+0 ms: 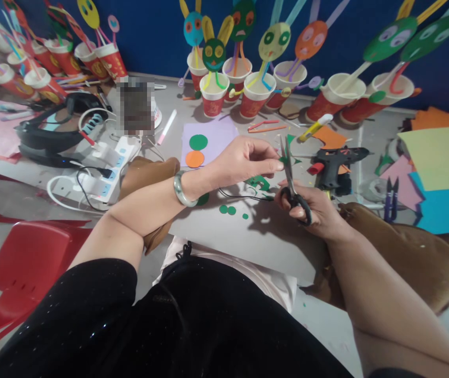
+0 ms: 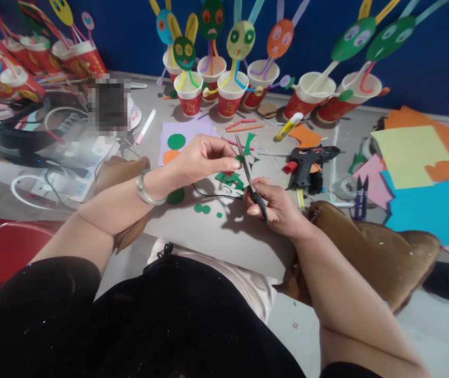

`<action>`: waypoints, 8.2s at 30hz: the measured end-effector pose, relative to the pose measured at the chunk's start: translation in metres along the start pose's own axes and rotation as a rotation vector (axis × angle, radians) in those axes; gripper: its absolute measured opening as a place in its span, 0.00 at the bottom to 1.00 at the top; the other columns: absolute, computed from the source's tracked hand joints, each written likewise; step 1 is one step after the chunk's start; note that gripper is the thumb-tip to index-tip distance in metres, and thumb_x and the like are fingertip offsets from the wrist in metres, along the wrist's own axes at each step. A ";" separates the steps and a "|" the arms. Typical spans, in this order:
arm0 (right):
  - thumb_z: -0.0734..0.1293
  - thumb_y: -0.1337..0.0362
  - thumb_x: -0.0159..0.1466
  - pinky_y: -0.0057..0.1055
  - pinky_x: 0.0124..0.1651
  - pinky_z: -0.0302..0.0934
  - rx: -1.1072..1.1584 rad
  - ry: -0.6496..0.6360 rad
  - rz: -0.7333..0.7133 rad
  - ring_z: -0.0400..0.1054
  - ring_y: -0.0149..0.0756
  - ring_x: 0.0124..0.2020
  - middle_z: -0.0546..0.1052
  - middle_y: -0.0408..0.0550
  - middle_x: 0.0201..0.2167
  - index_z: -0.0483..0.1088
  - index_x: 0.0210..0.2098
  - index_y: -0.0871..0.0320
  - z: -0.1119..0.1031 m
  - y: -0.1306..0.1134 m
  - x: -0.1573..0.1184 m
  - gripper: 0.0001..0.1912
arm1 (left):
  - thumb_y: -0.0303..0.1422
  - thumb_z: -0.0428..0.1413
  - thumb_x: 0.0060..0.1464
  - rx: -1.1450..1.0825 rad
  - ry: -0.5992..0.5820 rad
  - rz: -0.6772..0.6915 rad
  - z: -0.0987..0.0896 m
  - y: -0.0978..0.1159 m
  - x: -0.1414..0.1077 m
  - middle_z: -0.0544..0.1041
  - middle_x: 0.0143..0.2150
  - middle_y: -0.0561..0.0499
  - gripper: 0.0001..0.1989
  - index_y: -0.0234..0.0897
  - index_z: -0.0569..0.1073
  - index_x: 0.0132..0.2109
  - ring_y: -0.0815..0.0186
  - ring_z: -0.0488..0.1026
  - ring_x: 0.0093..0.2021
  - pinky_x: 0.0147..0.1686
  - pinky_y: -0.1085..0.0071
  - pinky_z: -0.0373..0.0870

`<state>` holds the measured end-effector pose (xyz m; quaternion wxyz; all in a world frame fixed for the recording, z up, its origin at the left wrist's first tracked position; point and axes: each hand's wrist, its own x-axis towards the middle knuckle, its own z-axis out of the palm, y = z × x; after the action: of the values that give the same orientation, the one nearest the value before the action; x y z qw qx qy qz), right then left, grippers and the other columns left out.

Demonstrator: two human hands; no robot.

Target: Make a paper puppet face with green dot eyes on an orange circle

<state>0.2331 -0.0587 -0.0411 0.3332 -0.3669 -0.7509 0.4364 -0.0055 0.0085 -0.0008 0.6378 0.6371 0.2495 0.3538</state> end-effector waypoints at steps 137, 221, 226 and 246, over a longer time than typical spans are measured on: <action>0.67 0.25 0.62 0.44 0.56 0.59 -0.004 -0.074 -0.017 0.63 0.39 0.33 0.69 0.41 0.23 0.65 0.24 0.53 0.000 -0.001 0.000 0.37 | 0.34 0.67 0.54 0.081 -0.053 -0.006 -0.008 0.005 0.001 0.75 0.25 0.54 0.11 0.35 0.76 0.27 0.74 0.67 0.28 0.30 0.73 0.63; 0.68 0.23 0.56 0.51 0.35 0.67 -0.150 0.073 0.099 0.71 0.57 0.31 0.75 0.50 0.22 0.70 0.19 0.47 -0.009 0.017 0.000 0.34 | 0.25 0.64 0.56 0.014 -0.064 -0.103 -0.006 0.021 -0.002 0.73 0.27 0.54 0.10 0.34 0.74 0.28 0.73 0.65 0.30 0.34 0.70 0.62; 0.72 0.35 0.57 0.50 0.37 0.67 -0.253 0.306 0.222 0.71 0.53 0.29 0.75 0.48 0.24 0.72 0.22 0.45 -0.011 0.022 0.000 0.23 | 0.23 0.63 0.59 0.009 -0.022 -0.163 -0.004 0.022 -0.004 0.74 0.27 0.53 0.11 0.34 0.75 0.28 0.73 0.67 0.30 0.35 0.71 0.64; 0.74 0.37 0.56 0.34 0.36 0.58 -0.287 0.644 0.310 0.60 0.32 0.27 0.69 0.41 0.21 0.66 0.21 0.54 -0.001 0.016 0.007 0.28 | 0.23 0.61 0.55 0.195 -0.169 -0.331 -0.002 0.010 0.000 0.75 0.24 0.53 0.07 0.31 0.79 0.28 0.74 0.70 0.27 0.33 0.74 0.67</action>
<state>0.2350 -0.0465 -0.0540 0.4272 -0.6373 -0.5969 0.2346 -0.0085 0.0096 0.0089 0.6410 0.6735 0.3296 0.1638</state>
